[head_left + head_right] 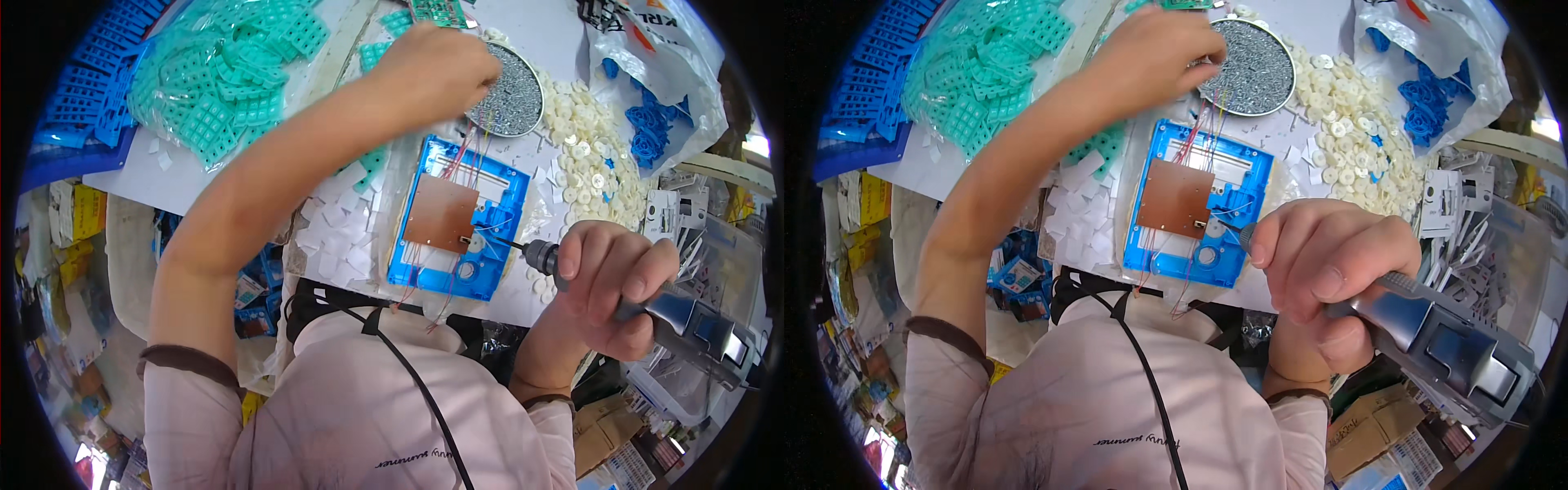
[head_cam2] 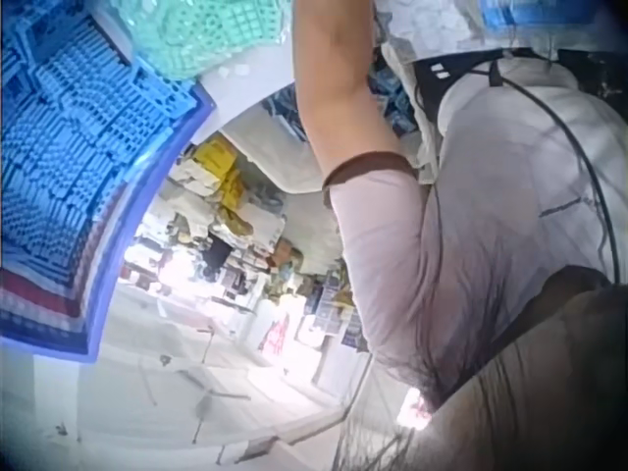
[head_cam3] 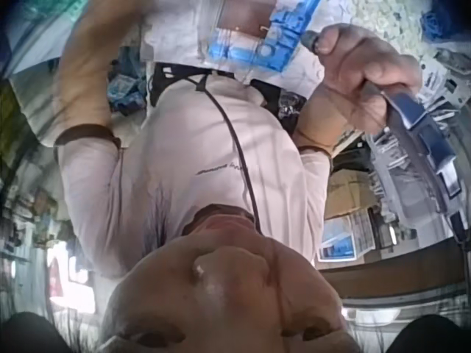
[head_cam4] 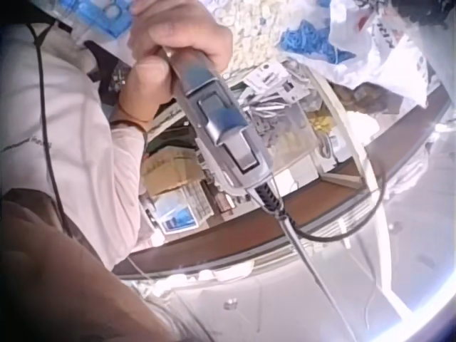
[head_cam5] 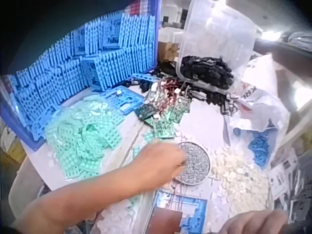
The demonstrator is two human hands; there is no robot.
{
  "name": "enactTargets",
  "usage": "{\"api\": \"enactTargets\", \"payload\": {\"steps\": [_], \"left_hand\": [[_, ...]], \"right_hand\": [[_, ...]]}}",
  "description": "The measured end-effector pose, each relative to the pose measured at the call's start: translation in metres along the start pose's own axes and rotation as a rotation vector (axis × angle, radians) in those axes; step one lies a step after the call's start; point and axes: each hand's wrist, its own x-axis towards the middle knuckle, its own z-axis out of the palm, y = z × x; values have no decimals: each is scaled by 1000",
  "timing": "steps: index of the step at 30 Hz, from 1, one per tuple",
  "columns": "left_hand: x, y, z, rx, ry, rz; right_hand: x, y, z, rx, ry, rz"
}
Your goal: Assembling an electronic toy by placing a circuit board and various plastic components into a blue housing frame.
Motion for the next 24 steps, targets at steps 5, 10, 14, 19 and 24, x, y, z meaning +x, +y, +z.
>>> {"api": "enactTargets", "payload": {"steps": [5, 10, 14, 19, 24], "left_hand": [[44, -17, 43, 265, -434, -1], [49, -15, 55, 293, -375, -25], [51, -27, 63, 236, -345, -93], [27, 16, -7, -535, -382, -224], [-57, 84, -38, -566, -308, -5]], "right_hand": [[-17, -8, -11, -44, 60, 13], [-21, -1, -14, -23, 117, 6], [-11, 0, -9, -39, 81, 13], [-15, -2, -16, -56, 141, -43], [-10, -6, -8, 86, 51, -58]]}}
